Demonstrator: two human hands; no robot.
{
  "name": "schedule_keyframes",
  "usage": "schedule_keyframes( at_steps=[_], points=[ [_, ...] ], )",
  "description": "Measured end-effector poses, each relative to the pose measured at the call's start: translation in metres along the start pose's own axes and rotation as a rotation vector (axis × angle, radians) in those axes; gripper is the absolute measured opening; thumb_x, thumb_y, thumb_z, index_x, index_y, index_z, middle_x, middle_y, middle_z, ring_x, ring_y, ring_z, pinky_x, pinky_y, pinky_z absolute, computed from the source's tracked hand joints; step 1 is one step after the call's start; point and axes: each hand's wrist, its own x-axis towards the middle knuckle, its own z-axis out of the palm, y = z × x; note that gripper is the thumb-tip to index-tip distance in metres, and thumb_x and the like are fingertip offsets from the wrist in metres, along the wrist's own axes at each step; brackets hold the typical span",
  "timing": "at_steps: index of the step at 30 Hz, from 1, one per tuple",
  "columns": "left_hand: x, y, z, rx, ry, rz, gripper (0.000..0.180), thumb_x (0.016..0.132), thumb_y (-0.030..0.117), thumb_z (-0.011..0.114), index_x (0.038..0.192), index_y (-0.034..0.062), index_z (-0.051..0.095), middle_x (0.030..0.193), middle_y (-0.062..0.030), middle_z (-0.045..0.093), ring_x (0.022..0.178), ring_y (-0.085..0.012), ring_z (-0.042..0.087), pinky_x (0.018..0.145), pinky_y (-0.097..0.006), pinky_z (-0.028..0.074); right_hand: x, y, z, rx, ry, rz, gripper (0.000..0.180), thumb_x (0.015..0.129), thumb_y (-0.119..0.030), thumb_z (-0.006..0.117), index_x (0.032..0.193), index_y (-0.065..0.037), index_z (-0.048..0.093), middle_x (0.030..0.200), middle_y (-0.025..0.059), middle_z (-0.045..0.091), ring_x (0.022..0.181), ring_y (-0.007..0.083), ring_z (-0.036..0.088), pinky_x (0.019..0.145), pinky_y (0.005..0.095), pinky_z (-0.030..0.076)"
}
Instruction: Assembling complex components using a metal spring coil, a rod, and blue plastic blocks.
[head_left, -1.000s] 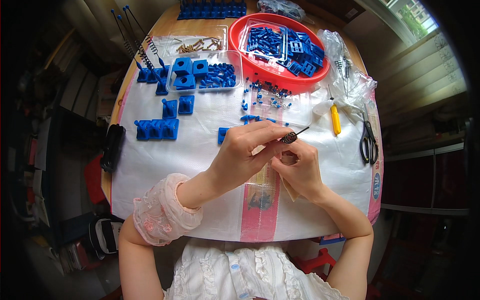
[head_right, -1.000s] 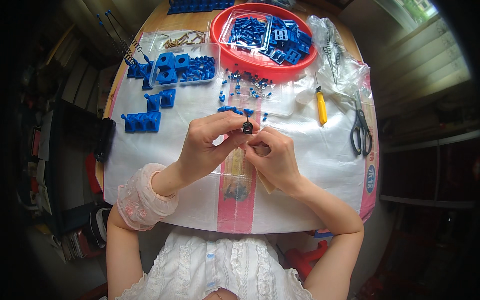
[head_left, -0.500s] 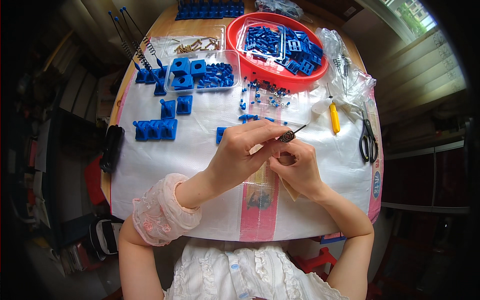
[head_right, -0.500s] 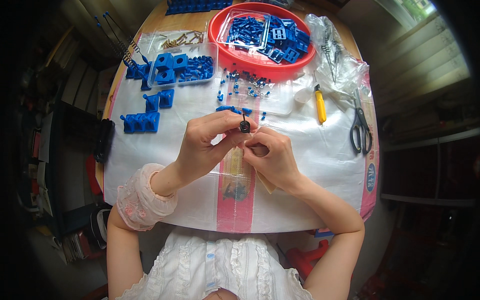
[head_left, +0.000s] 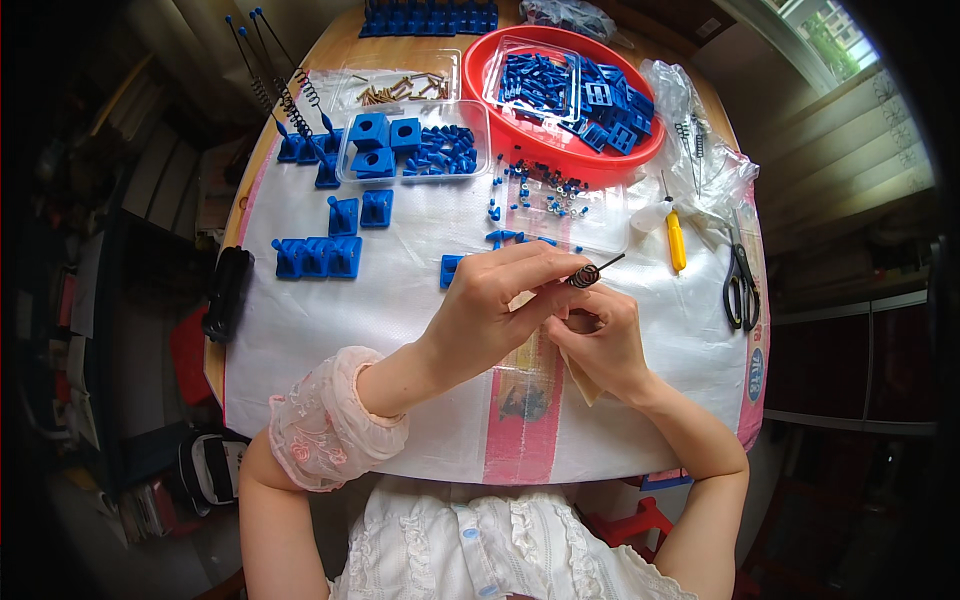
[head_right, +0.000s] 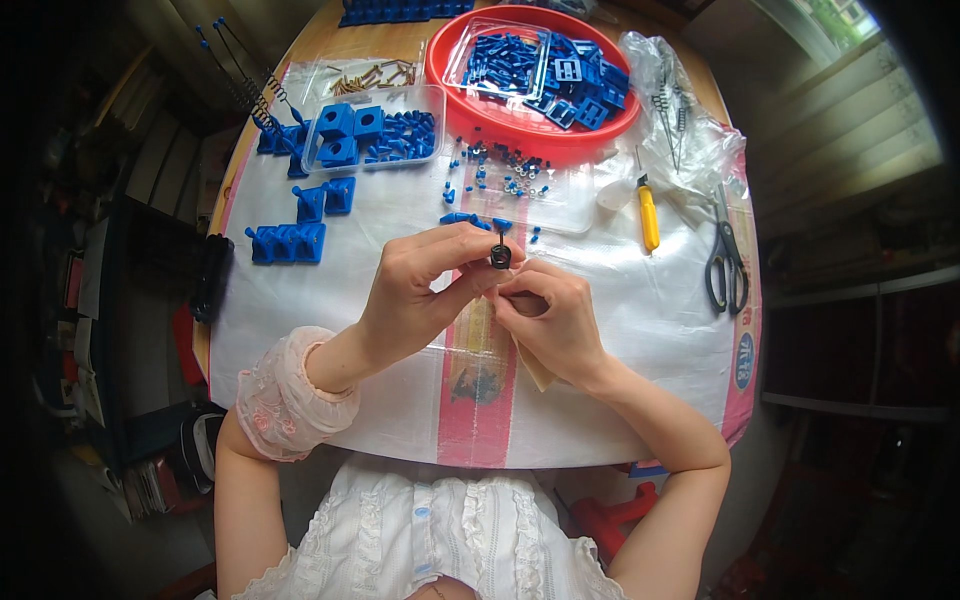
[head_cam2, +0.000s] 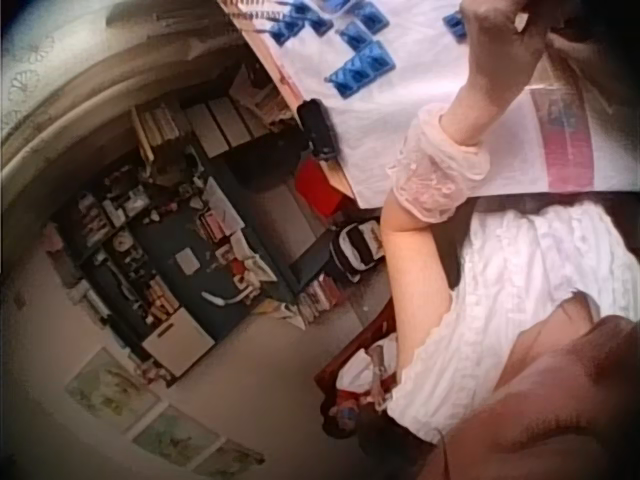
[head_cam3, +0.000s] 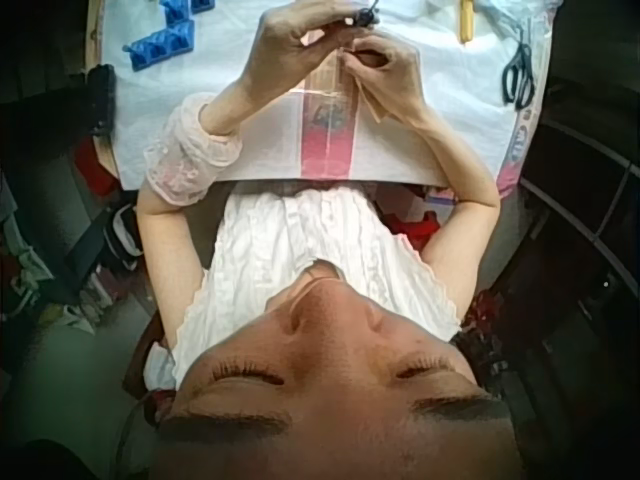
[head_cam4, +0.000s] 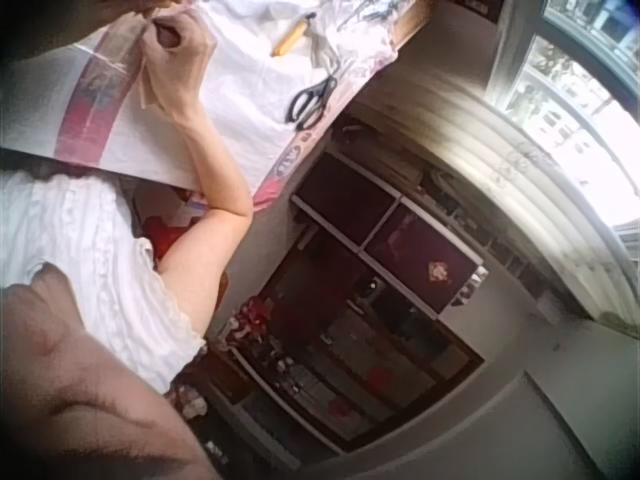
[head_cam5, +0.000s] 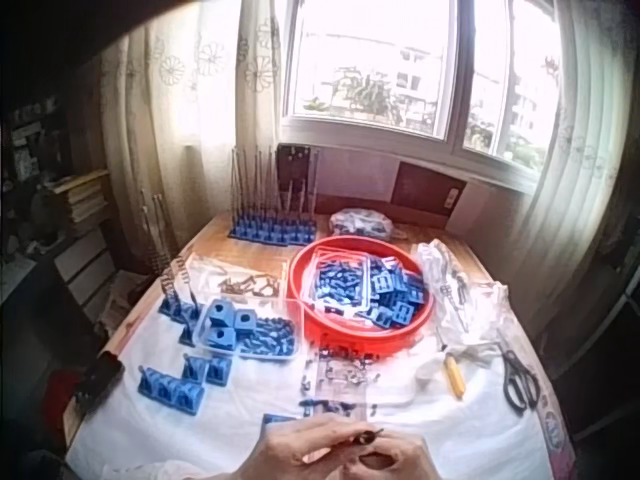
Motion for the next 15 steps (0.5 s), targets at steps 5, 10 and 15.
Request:
schedule_keyframes(
  at_steps=[5, 10, 15],
  points=[
    [-0.0006, -0.0004, 0.0001, -0.002, 0.003, -0.004, 0.021, 0.083, -0.005, 0.071, 0.103, -0.0011, 0.07, 0.09, -0.0094, 0.069, 0.076, -0.0147, 0.069, 0.066, -0.025, 0.056, 0.0009, -0.0033, -0.0007, -0.04, 0.011, 0.025, 0.008, 0.077, -0.004, 0.074, 0.084, 0.001, 0.072, 0.078, 0.0095, 0.067, 0.066, 0.0164, 0.066, 0.062, 0.0288, 0.052],
    [0.0001, 0.0003, 0.0, 0.012, -0.002, 0.003, 0.021, 0.083, -0.005, 0.072, 0.103, -0.001, 0.071, 0.09, -0.0092, 0.069, 0.076, -0.0146, 0.069, 0.066, -0.025, 0.056, 0.0015, -0.0057, -0.002, -0.024, 0.021, 0.061, 0.008, 0.077, -0.003, 0.074, 0.083, 0.001, 0.072, 0.078, 0.0096, 0.068, 0.066, 0.0156, 0.066, 0.062, 0.0287, 0.052],
    [0.0007, 0.0009, 0.0006, -0.003, -0.001, 0.001, 0.021, 0.083, -0.006, 0.071, 0.103, -0.0014, 0.07, 0.09, -0.0095, 0.069, 0.075, -0.0141, 0.069, 0.065, -0.025, 0.056, 0.0016, -0.0034, -0.004, -0.011, 0.015, 0.077, 0.009, 0.076, -0.004, 0.074, 0.083, 0.001, 0.071, 0.076, 0.0097, 0.068, 0.066, 0.015, 0.065, 0.063, 0.0286, 0.052]
  ],
)
